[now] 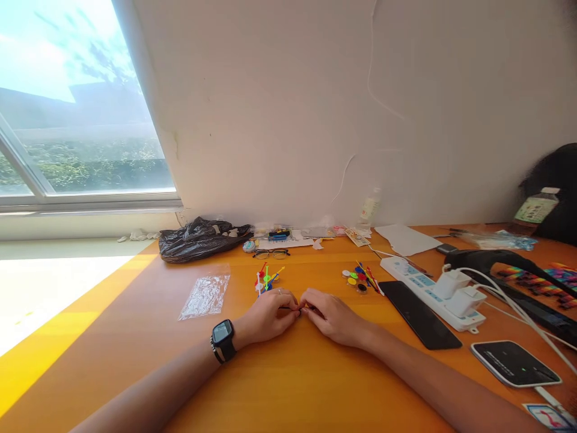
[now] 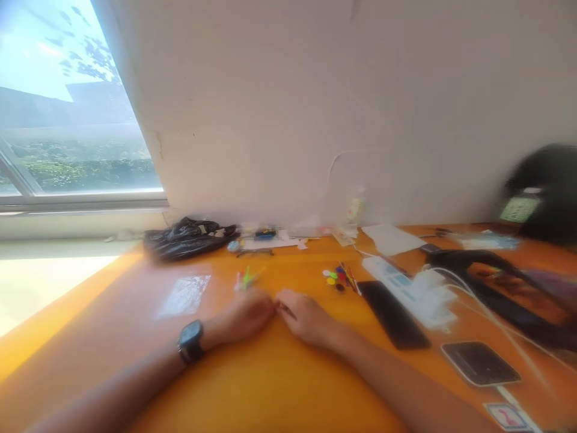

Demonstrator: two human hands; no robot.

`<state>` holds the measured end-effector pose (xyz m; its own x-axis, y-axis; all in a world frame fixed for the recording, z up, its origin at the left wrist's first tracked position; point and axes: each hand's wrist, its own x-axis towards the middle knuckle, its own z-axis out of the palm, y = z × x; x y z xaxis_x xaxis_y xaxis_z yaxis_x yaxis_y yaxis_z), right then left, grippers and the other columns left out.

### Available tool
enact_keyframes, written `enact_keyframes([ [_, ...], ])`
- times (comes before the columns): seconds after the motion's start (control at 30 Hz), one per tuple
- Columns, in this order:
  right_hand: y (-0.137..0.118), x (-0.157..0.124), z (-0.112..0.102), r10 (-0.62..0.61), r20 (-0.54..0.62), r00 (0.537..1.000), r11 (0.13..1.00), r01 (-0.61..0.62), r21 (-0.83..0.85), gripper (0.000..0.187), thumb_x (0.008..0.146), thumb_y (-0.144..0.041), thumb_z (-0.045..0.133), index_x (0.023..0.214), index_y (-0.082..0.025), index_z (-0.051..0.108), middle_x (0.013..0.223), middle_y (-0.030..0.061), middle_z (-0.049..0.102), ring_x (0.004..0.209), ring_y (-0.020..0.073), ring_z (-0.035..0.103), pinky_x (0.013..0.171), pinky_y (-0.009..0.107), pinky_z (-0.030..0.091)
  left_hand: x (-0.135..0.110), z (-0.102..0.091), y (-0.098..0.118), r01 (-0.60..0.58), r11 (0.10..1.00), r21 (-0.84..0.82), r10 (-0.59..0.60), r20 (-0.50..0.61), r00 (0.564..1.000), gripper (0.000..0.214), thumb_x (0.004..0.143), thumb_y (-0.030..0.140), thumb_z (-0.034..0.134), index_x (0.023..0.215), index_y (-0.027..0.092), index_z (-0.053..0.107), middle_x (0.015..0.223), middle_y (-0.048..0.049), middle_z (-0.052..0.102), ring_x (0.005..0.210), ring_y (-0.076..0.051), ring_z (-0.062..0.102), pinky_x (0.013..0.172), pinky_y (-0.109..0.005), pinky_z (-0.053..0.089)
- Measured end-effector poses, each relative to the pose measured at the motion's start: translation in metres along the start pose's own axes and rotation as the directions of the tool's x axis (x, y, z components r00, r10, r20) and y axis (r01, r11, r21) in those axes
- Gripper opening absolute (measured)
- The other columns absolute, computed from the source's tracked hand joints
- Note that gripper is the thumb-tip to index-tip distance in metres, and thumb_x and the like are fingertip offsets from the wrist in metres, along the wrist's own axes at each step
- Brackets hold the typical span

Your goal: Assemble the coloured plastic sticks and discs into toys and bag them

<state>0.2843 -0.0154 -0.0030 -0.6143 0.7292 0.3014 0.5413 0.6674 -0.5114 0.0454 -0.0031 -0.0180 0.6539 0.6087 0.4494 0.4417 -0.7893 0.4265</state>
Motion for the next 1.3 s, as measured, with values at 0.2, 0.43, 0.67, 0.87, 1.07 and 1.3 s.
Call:
enact_keyframes([
  [0.2,0.000,-0.001,0.004,0.039,0.010,0.999,0.999,-0.039,0.031,0.010,0.104,-0.026,0.054,0.103,-0.023,0.064,0.094,0.0044,0.070,0.081,0.0203,0.063,0.074,0.030,0.047,0.000,0.001,-0.004,-0.028,0.998,0.058,0.026,0.023,0.999,0.012,0.095,0.016,0.059,0.085,0.020,0.066,0.086,-0.0043,0.072,0.082,-0.017,0.067,0.077,-0.029,0.050],
  [0.43,0.002,0.000,0.008,0.026,0.013,1.000,0.999,-0.026,0.018,0.010,0.103,-0.025,0.055,0.097,-0.022,0.062,0.090,0.0035,0.068,0.078,0.0194,0.060,0.071,0.029,0.044,-0.001,-0.002,0.004,-0.019,0.998,0.056,0.018,0.014,1.000,0.012,0.091,0.010,0.059,0.085,0.021,0.062,0.091,-0.0030,0.072,0.083,-0.017,0.065,0.078,-0.028,0.049],
  [0.67,-0.002,-0.001,0.001,-0.001,0.006,1.000,1.000,0.001,0.005,0.011,0.105,-0.024,0.053,0.101,-0.022,0.064,0.093,0.0037,0.069,0.082,0.0200,0.061,0.076,0.031,0.046,-0.004,0.000,0.006,-0.049,0.994,0.096,0.050,-0.007,0.999,0.002,0.097,0.022,0.064,0.096,0.021,0.063,0.096,-0.0044,0.072,0.084,-0.019,0.063,0.077,-0.031,0.046],
  [0.87,-0.004,0.000,-0.001,0.008,-0.008,1.000,1.000,-0.008,-0.001,0.012,0.104,-0.022,0.054,0.103,-0.023,0.066,0.097,0.0037,0.068,0.086,0.0201,0.063,0.077,0.031,0.046,-0.006,0.004,-0.002,-0.027,0.991,0.130,0.030,-0.025,0.999,0.005,0.100,0.025,0.063,0.098,0.022,0.068,0.092,-0.0042,0.072,0.084,-0.019,0.064,0.077,-0.031,0.046],
  [1.07,-0.004,0.002,-0.001,-0.009,-0.042,0.999,1.000,0.010,0.028,0.012,0.104,-0.019,0.055,0.103,-0.023,0.067,0.099,0.0030,0.067,0.088,0.0189,0.063,0.077,0.030,0.045,-0.005,0.008,-0.006,-0.018,0.982,0.189,0.029,-0.056,0.998,0.009,0.101,0.028,0.064,0.095,0.023,0.070,0.088,-0.0041,0.072,0.087,-0.021,0.065,0.085,-0.033,0.047],
  [1.3,-0.003,0.003,-0.003,-0.033,-0.081,0.996,0.997,0.038,0.062,0.016,0.106,-0.021,0.052,0.104,-0.023,0.067,0.099,0.0033,0.067,0.087,0.0189,0.063,0.076,0.030,0.045,-0.003,0.012,-0.011,0.024,0.970,0.240,-0.003,-0.087,0.996,0.010,0.101,0.026,0.061,0.097,0.024,0.070,0.086,-0.0039,0.071,0.087,-0.022,0.065,0.088,-0.036,0.047],
])
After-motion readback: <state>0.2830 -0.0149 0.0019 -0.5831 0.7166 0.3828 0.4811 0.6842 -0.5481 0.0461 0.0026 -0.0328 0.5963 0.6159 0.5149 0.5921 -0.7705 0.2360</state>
